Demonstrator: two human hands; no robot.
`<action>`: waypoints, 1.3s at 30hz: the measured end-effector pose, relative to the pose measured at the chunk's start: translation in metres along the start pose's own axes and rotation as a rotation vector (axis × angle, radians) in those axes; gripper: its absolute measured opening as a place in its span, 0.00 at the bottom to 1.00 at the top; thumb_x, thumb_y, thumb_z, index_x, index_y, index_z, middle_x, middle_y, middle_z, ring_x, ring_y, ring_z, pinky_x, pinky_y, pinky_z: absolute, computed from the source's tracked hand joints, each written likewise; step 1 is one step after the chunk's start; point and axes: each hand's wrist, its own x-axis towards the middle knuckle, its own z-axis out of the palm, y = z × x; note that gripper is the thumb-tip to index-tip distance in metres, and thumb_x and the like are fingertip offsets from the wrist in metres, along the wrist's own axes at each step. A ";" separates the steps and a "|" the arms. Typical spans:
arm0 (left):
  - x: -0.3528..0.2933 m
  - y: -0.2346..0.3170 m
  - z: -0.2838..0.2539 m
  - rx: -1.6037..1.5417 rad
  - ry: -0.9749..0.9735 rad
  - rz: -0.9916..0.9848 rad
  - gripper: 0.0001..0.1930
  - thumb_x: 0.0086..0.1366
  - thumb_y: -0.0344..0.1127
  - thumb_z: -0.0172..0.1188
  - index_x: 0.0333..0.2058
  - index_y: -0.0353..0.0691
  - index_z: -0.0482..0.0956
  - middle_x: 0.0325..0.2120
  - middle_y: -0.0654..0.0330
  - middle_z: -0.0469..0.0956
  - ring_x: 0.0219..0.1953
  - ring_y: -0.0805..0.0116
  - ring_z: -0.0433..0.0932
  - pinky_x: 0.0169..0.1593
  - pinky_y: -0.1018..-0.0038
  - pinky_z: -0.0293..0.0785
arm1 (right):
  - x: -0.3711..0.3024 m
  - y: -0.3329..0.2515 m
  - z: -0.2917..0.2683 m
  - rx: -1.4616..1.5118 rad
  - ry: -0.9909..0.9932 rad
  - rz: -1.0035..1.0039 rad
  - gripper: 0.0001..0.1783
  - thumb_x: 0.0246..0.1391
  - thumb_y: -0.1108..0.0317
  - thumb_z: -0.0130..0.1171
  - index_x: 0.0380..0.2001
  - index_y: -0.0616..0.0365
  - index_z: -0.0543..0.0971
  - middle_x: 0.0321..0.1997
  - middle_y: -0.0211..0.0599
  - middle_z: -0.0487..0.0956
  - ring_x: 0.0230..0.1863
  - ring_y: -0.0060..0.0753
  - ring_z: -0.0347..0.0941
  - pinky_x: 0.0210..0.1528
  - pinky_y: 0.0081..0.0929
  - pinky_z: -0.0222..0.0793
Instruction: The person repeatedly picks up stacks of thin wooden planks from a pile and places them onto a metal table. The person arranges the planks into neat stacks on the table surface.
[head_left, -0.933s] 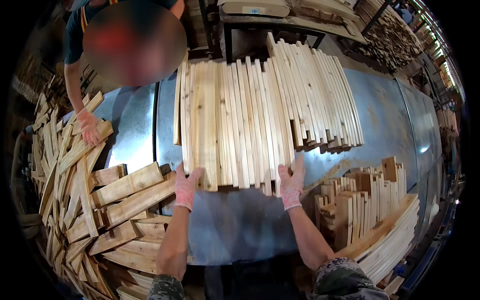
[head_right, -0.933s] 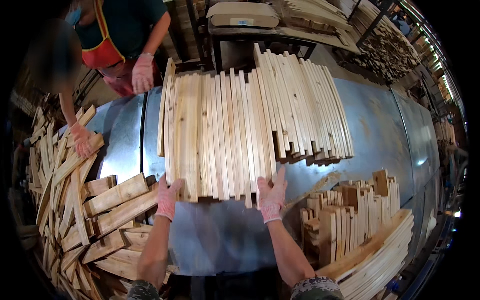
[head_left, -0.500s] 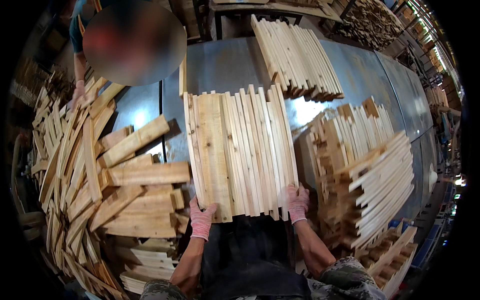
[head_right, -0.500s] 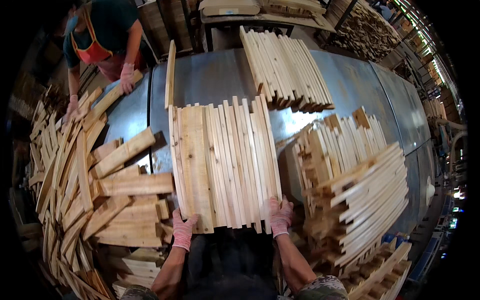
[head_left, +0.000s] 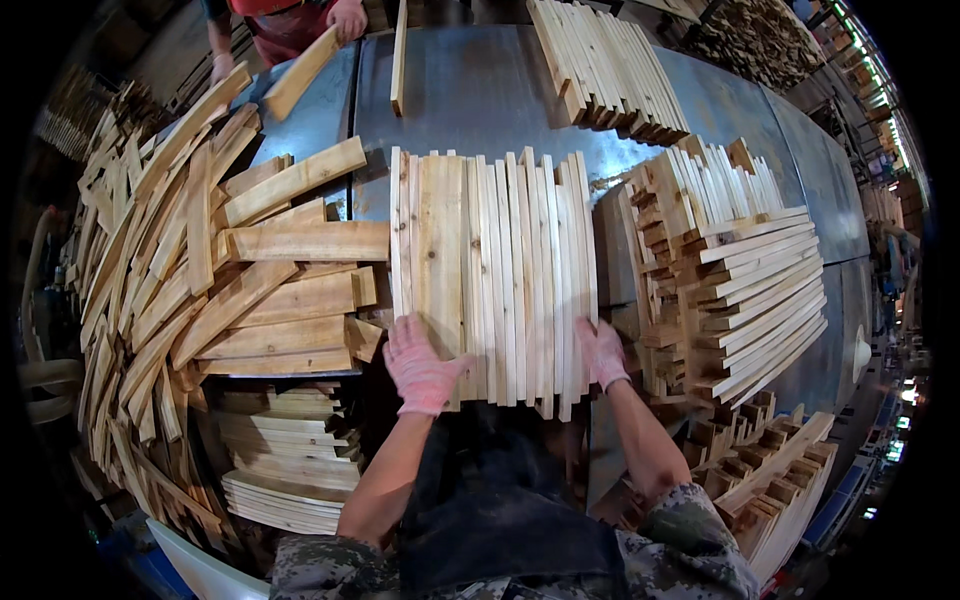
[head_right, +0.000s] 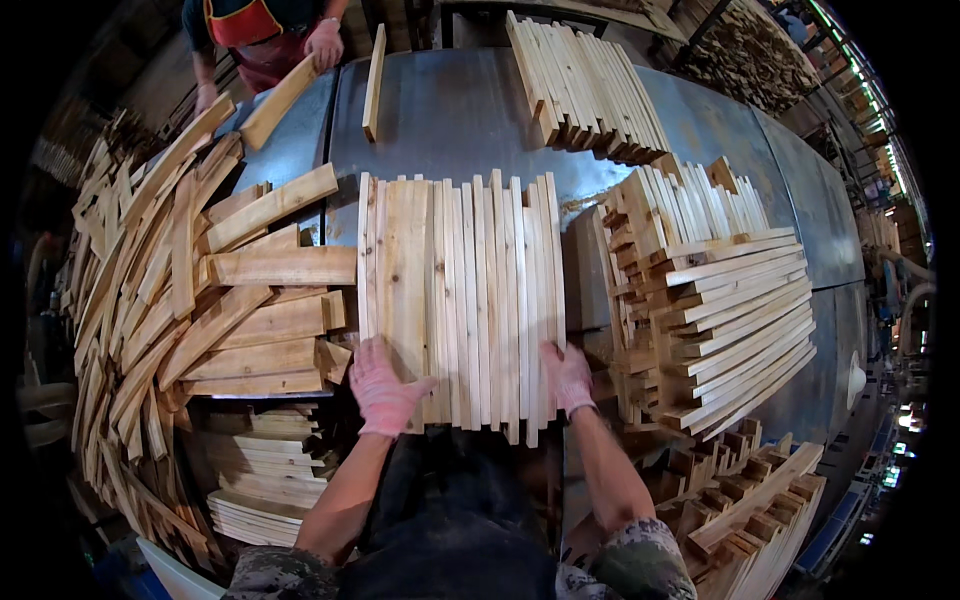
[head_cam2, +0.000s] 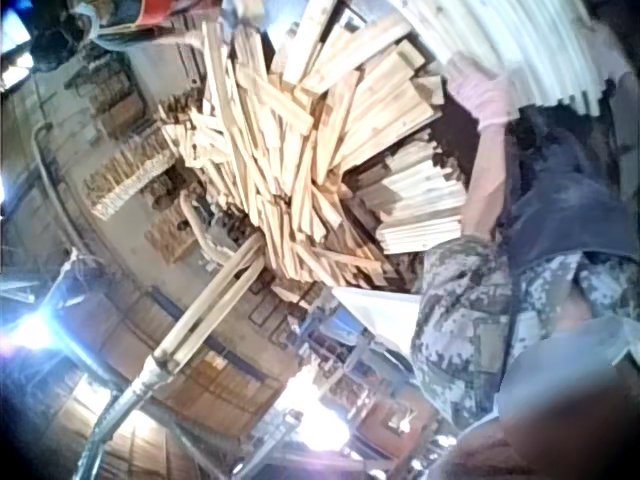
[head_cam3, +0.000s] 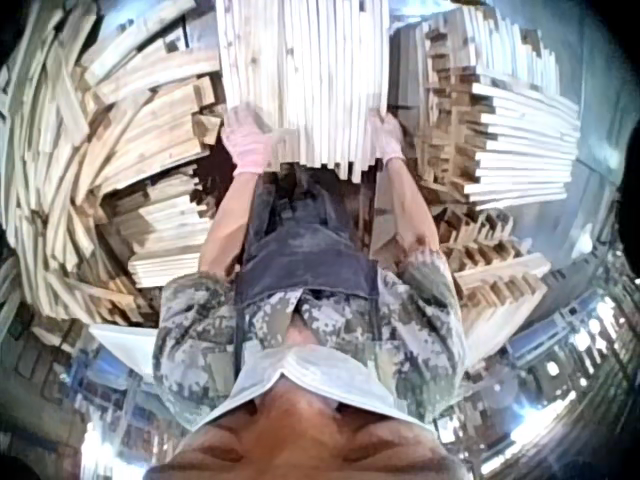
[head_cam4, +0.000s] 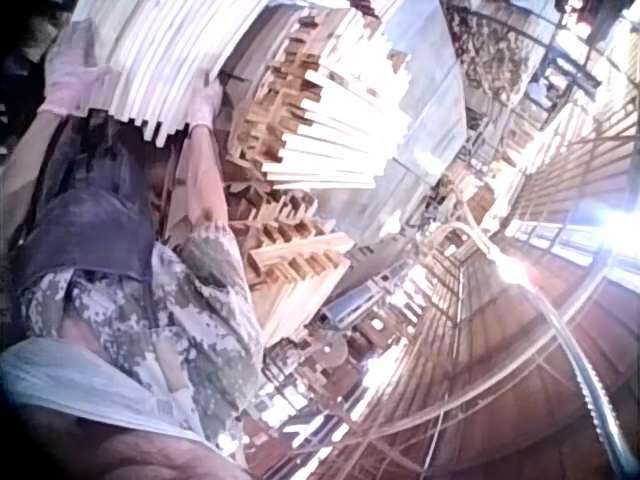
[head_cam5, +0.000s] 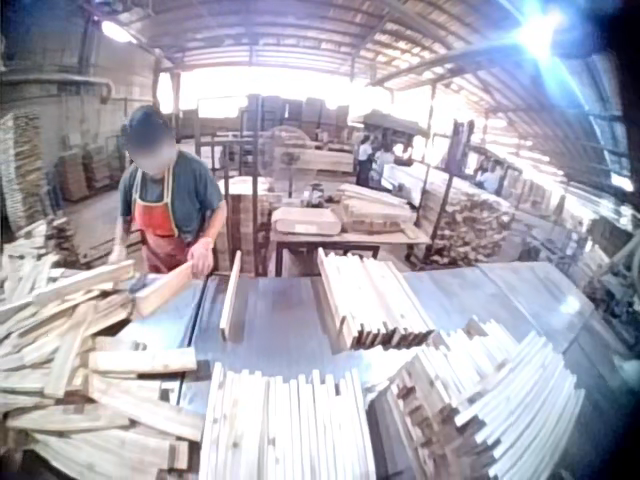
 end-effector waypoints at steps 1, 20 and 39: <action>0.003 0.018 -0.005 0.056 0.025 -0.051 0.59 0.45 0.59 0.80 0.71 0.37 0.60 0.70 0.45 0.62 0.75 0.46 0.56 0.77 0.54 0.49 | 0.010 -0.011 0.004 -0.024 0.023 0.019 0.38 0.62 0.37 0.60 0.57 0.62 0.81 0.59 0.60 0.80 0.63 0.57 0.75 0.64 0.46 0.70; -0.121 -0.043 -0.017 -1.941 -0.285 -0.165 0.41 0.51 0.40 0.77 0.62 0.31 0.72 0.50 0.51 0.81 0.50 0.56 0.84 0.57 0.61 0.81 | 0.040 -0.039 0.020 -0.180 0.391 -0.918 0.49 0.59 0.56 0.71 0.77 0.57 0.59 0.75 0.50 0.67 0.71 0.48 0.69 0.71 0.37 0.67; 0.010 -0.067 -0.056 -1.280 -0.380 0.569 0.46 0.65 0.44 0.70 0.75 0.34 0.57 0.70 0.51 0.66 0.68 0.60 0.69 0.70 0.64 0.65 | -0.127 -0.188 0.091 0.864 -0.039 -0.585 0.25 0.67 0.61 0.61 0.62 0.62 0.76 0.44 0.35 0.84 0.42 0.22 0.75 0.48 0.27 0.75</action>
